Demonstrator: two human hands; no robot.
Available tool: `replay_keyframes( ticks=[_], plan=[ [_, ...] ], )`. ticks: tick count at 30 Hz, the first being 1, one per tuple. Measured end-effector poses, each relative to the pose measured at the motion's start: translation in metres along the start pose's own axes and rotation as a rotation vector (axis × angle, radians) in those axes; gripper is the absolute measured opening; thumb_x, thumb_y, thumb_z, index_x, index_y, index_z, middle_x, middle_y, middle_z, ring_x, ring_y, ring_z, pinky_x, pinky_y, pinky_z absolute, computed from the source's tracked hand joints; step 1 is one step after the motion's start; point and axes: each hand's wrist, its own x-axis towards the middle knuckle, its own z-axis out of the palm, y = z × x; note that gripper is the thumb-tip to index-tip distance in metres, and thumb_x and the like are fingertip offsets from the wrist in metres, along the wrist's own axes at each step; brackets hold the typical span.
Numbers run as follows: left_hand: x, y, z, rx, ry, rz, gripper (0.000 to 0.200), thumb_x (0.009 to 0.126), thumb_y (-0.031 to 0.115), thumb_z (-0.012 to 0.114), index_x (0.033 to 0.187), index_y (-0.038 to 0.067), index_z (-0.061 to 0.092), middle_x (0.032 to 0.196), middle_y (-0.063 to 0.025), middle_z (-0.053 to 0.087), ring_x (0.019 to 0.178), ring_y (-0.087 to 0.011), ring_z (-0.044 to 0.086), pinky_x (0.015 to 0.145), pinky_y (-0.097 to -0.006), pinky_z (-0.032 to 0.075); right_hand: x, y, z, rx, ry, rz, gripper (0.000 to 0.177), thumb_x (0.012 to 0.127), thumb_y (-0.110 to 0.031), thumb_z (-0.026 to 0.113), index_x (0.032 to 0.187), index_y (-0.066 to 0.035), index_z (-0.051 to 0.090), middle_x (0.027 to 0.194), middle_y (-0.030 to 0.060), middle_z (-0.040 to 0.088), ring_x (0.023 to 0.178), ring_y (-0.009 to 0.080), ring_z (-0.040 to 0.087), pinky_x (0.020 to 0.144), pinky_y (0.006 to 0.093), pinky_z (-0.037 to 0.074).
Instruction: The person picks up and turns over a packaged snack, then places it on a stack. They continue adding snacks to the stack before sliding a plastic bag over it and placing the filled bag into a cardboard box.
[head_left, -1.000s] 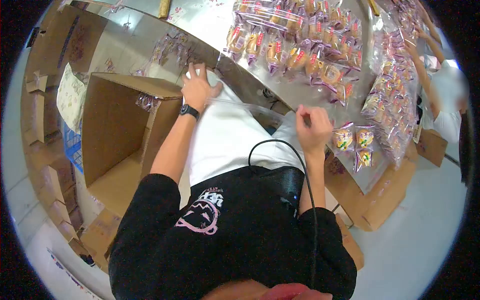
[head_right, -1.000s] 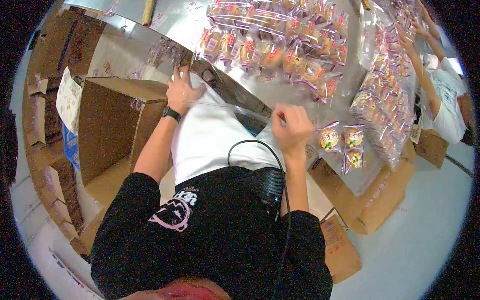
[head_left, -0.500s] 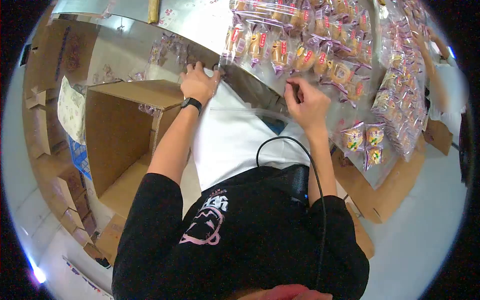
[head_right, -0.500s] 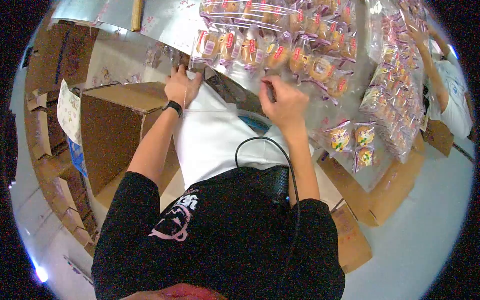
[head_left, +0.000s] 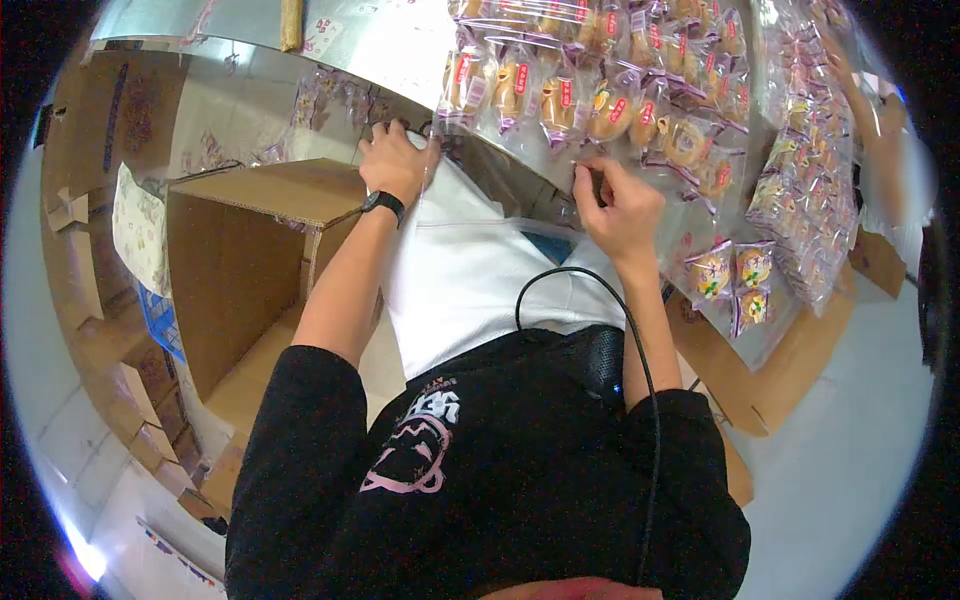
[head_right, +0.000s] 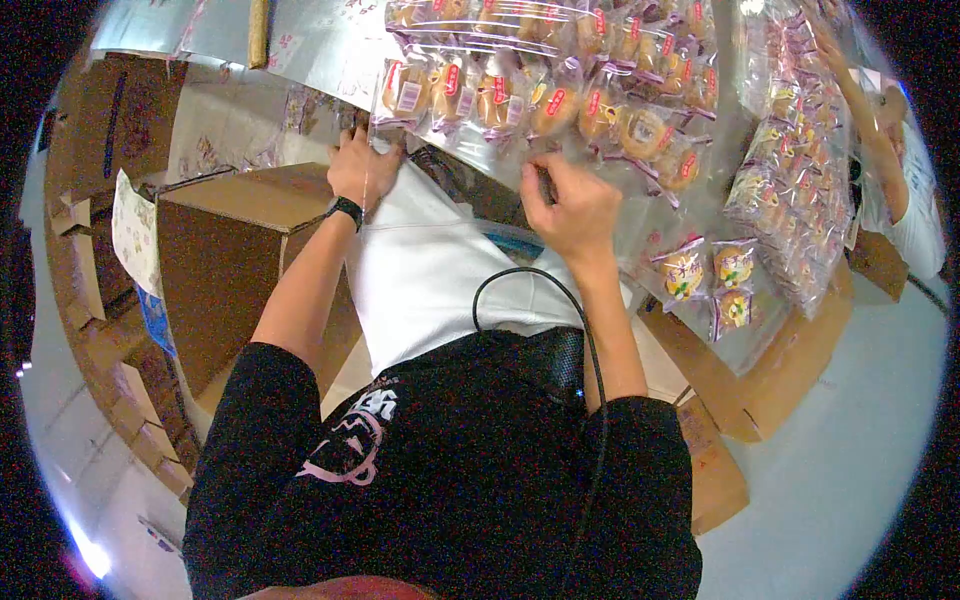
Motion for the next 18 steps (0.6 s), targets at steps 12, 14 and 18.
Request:
replay_keyframes(
  ticks=[12, 14, 18],
  plan=[
    [-0.0004, -0.0003, 0.0002, 0.018, -0.010, 0.008, 0.072, 0.089, 0.055, 0.070, 0.138, 0.003, 0.061, 0.142, -0.0190, 0.055, 0.131, -0.0464, 0.051, 0.103, -0.0536, 0.053, -0.0005, 0.0001, 0.0003, -0.011, -0.006, 0.022, 0.009, 0.087, -0.022, 0.077, 0.089, -0.013, 0.074, 0.062, 0.0070, 0.065, 0.053, 0.0241, 0.064, 0.050, 0.0380, 0.047],
    [0.0009, -0.0016, 0.0030, 0.029, -0.006, 0.012, 0.072, 0.089, 0.055, 0.069, 0.138, 0.004, 0.061, 0.143, -0.0191, 0.055, 0.132, -0.0467, 0.051, 0.104, -0.0537, 0.052, -0.0008, 0.0005, 0.0003, -0.008, -0.008, 0.022, 0.009, 0.087, -0.021, 0.076, 0.090, -0.013, 0.074, 0.062, 0.0070, 0.065, 0.053, 0.0242, 0.064, 0.051, 0.0380, 0.047],
    [0.0008, -0.0026, 0.0023, 0.007, -0.015, 0.011, 0.071, 0.089, 0.055, 0.068, 0.138, 0.004, 0.061, 0.144, -0.0192, 0.055, 0.132, -0.0471, 0.050, 0.105, -0.0540, 0.051, 0.0000, 0.0010, 0.0014, 0.011, 0.010, 0.008, 0.009, 0.088, -0.021, 0.076, 0.092, -0.014, 0.074, 0.061, 0.0066, 0.063, 0.053, 0.0239, 0.063, 0.050, 0.0381, 0.047]
  ],
)
